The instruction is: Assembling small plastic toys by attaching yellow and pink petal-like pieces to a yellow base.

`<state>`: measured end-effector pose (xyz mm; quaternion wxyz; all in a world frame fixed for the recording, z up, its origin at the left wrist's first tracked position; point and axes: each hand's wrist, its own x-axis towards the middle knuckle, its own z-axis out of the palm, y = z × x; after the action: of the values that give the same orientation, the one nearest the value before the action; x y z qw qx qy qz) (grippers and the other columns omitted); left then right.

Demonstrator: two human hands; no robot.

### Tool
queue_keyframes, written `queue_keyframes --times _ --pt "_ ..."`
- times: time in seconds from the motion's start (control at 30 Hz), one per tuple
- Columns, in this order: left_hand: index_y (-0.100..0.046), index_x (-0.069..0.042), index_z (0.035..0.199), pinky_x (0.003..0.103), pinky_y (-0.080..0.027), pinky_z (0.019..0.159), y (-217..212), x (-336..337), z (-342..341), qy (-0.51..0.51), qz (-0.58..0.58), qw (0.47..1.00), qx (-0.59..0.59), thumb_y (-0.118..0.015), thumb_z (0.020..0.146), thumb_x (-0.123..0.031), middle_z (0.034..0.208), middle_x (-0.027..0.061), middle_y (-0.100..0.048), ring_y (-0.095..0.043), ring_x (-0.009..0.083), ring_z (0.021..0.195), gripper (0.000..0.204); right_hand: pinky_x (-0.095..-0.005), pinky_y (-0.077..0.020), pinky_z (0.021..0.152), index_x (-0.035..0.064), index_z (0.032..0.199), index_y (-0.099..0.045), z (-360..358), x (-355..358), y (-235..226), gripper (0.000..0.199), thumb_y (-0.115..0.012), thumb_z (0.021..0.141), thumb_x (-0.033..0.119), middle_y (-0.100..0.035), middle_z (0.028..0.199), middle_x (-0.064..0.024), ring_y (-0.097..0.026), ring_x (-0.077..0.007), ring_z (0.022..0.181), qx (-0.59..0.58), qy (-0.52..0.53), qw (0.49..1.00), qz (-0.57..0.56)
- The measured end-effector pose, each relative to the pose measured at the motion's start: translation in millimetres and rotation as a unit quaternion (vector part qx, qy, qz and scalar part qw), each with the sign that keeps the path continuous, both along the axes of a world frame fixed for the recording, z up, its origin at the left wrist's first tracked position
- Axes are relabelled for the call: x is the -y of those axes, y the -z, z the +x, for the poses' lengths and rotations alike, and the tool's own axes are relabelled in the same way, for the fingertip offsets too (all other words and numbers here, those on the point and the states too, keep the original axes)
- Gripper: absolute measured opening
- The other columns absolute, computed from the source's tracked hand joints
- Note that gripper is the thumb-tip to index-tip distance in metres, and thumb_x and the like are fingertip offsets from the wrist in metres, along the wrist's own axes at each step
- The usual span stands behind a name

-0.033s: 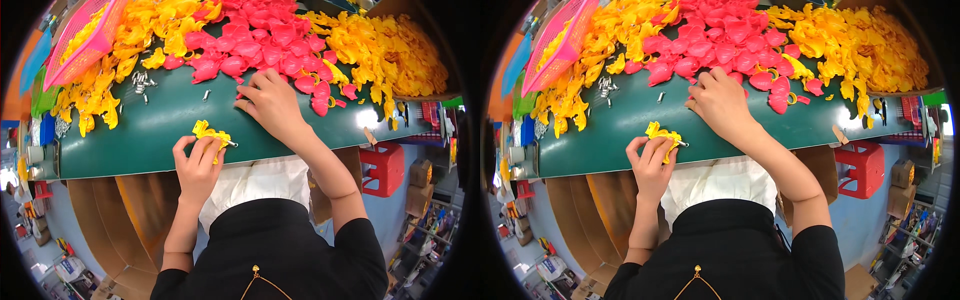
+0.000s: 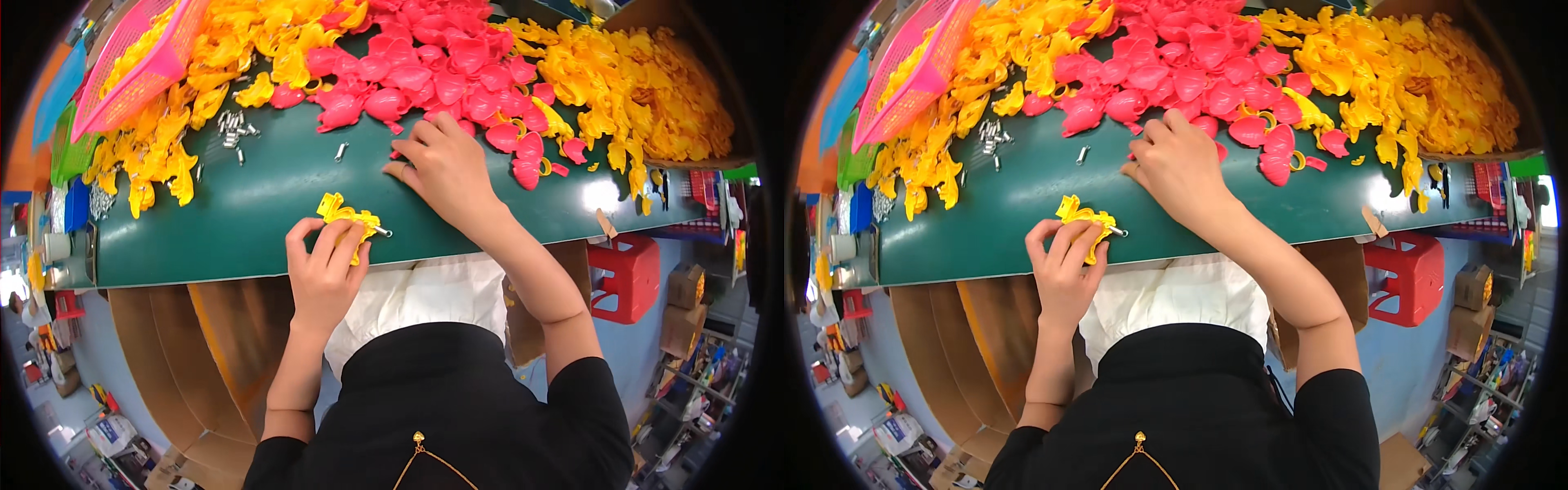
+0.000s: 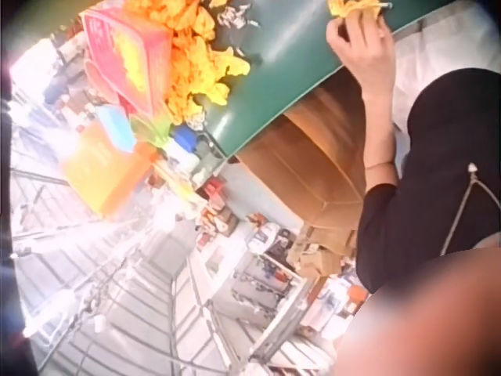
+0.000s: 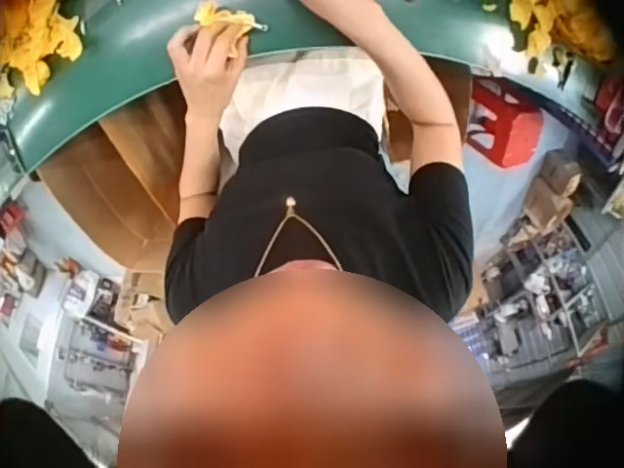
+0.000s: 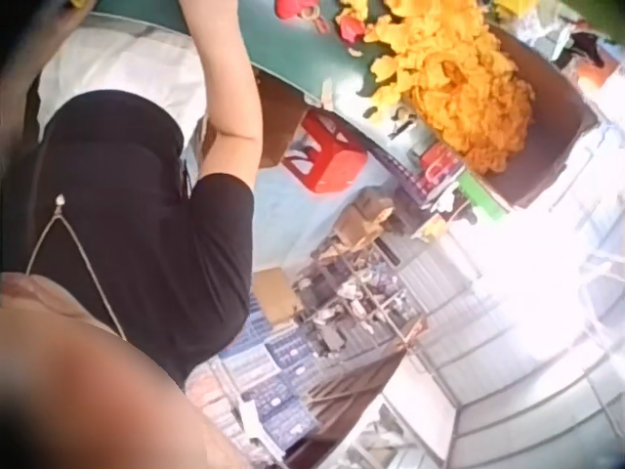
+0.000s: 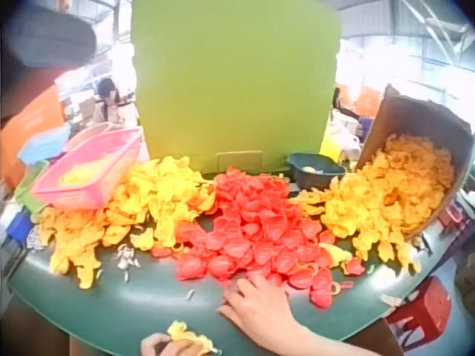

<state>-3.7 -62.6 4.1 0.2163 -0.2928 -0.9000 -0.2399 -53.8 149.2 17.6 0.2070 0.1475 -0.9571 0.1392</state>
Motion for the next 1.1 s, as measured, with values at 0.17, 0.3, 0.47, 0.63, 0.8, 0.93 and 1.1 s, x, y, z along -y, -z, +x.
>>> queue_keyframes --times 0.17,0.3,0.47,0.63,0.8,0.93,1.1 --pt "-0.065 -0.003 0.104 0.035 -0.049 0.082 -22 9 -3 0.084 -0.021 0.992 0.096 -0.069 0.066 0.003 0.108 0.0067 -0.061 -0.054 0.0271 0.096 0.039 -0.0344 -0.0492 0.066 0.0068 0.084 -0.072 2 0 3 0.014 -0.075 0.073 0.013 -0.062 0.077 -0.0041 -0.057 -0.0232 0.078 -0.041 0.013 0.999 0.014" --pt "-0.065 0.0 0.1 0.034 -0.051 0.074 -17 12 -10 0.116 -0.056 0.989 0.078 -0.065 0.062 0.008 0.104 0.0076 -0.064 -0.056 0.0281 0.087 0.04 -0.0331 -0.0467 0.063 0.0039 0.087 -0.072 20 -3 -10 0.016 -0.068 0.073 -0.001 -0.066 0.074 -0.0053 -0.058 -0.0232 0.071 0.039 -0.017 0.982 -0.182" --pt "-0.066 -0.007 0.098 0.035 -0.048 0.081 -31 12 -17 0.137 -0.167 0.976 0.037 -0.066 0.064 0.0 0.103 0.0023 -0.064 -0.057 0.0243 0.098 0.034 -0.0325 -0.0478 0.069 0.0037 0.086 -0.07 56 2 -2 0.016 -0.07 0.072 -0.003 -0.066 0.078 -0.006 -0.058 -0.0238 0.076 0.044 0.007 0.976 -0.213" --pt "-0.065 -0.01 0.091 0.05 -0.035 0.103 -45 16 -29 0.171 -0.186 0.967 0.031 -0.065 0.071 -0.006 0.102 -0.0012 -0.063 -0.052 0.0258 0.114 0.02 -0.0342 -0.0473 0.069 0.0035 0.086 -0.068 60 5 14 0.017 -0.071 0.071 -0.005 -0.065 0.082 -0.0068 -0.056 -0.0251 0.077 -0.053 0.037 0.988 -0.141" --pt "-0.064 -0.004 0.087 0.042 -0.048 0.092 -21 5 -19 0.199 -0.13 0.97 0.043 -0.067 0.069 -0.003 0.092 0.006 -0.06 -0.057 0.0258 0.109 0.019 -0.0295 -0.0435 0.063 0.0038 0.084 -0.069 71 8 3 0.012 -0.074 0.074 0.0 -0.066 0.081 -0.0051 -0.056 -0.02 0.076 0.031 0.044 0.961 -0.271" --pt "-0.064 -0.001 0.088 0.032 -0.055 0.08 -16 2 -16 0.178 -0.075 0.98 0.04 -0.067 0.067 0.001 0.092 0.0077 -0.059 -0.061 0.0257 0.103 0.021 -0.0289 -0.0426 0.06 0.0042 0.082 -0.069 70 27 8 0.011 -0.076 0.073 0.003 -0.066 0.079 -0.0042 -0.058 -0.018 0.075 0.043 0.017 0.946 -0.32" --pt "-0.065 -0.001 0.088 0.032 -0.055 0.079 -13 0 -19 0.18 -0.056 0.981 0.042 -0.066 0.067 0.001 0.091 0.007 -0.059 -0.06 0.0254 0.104 0.021 -0.0318 -0.0458 0.062 0.0038 0.081 -0.068 63 39 21 0.012 -0.075 0.071 0.002 -0.065 0.078 -0.0053 -0.058 -0.0216 0.076 0.009 0.026 0.959 -0.281"
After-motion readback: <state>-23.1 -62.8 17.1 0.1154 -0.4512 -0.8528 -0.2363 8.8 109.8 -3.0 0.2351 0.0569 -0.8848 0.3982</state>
